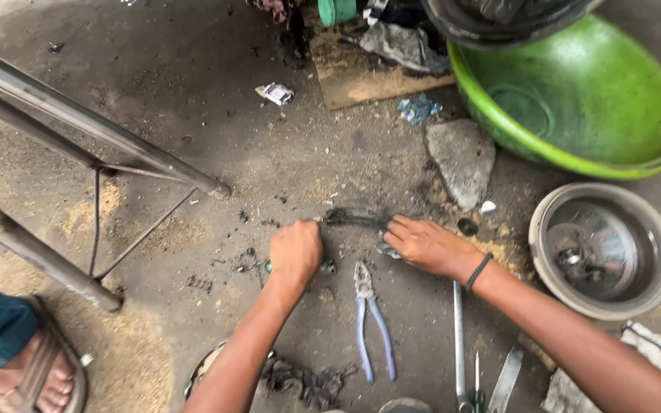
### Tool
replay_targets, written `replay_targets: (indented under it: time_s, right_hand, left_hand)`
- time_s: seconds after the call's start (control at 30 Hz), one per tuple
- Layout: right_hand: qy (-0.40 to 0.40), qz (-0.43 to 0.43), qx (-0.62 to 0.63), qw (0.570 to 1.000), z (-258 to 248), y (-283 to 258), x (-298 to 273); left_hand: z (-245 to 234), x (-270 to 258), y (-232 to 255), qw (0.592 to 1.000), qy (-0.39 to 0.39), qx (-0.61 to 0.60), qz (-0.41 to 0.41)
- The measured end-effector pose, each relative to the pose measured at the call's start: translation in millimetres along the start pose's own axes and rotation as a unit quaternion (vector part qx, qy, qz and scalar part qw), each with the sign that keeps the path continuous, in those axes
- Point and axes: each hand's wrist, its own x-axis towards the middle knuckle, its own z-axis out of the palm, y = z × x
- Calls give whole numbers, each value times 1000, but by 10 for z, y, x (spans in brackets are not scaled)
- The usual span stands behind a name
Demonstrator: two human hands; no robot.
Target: Cleaning and inspecting drum brake components including shoes and springs using a rag and a basin of fluid.
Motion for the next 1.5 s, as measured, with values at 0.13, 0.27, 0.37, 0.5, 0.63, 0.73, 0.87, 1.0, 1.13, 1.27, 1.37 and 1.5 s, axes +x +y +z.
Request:
replay_targets:
  time_s: [0.13,0.27,0.37,0.5,0.63,0.73,0.87,1.0,1.13,1.27,1.37,1.5]
  right_hand:
    - [-54,86,59,993,61,308,-168]
    - [3,297,125,947,-185,437,-287]
    - [110,416,202,880,-473,296,-316]
    - [206,406,305,837,-707,-270,-36]
    - [258,251,362,860,-338,-799,351]
    - [249,329,429,804,-196,-769,431]
    - [317,381,390,776,82,-509,381]
    - [399,429,312,748,94,74,23]
    - [416,440,443,661,-193,271,-650]
    - [452,457,583,498,-120,103,-1153]
    - [416,541,606,409,-76,-324,-1373]
    - [318,602,696,226,-56,-1203,-1138]
  left_hand:
    - [-520,-193,-67,998,22,-50,-43]
    - [-506,-153,-445,957,9,-277,-88]
    - [-626,-318,-457,911,-56,-402,-80]
    - [-914,-663,-79,819,-155,-541,-109]
    - [-694,-973,592,818,-137,-542,-135]
    - [-455,-1139,762,856,-19,-512,-76]
    - [-637,-1421,927,859,23,-510,-40]
    - [-823,-1705,909,874,-3,-486,-13]
    - [-915,-1849,231,842,-127,-504,-148]
    - [-246,-2426,-599,942,-154,-260,-145]
    - [573,-2840,-887,956,-131,-235,-118]
    - [205,-2578,-419,948,-30,-303,-87]
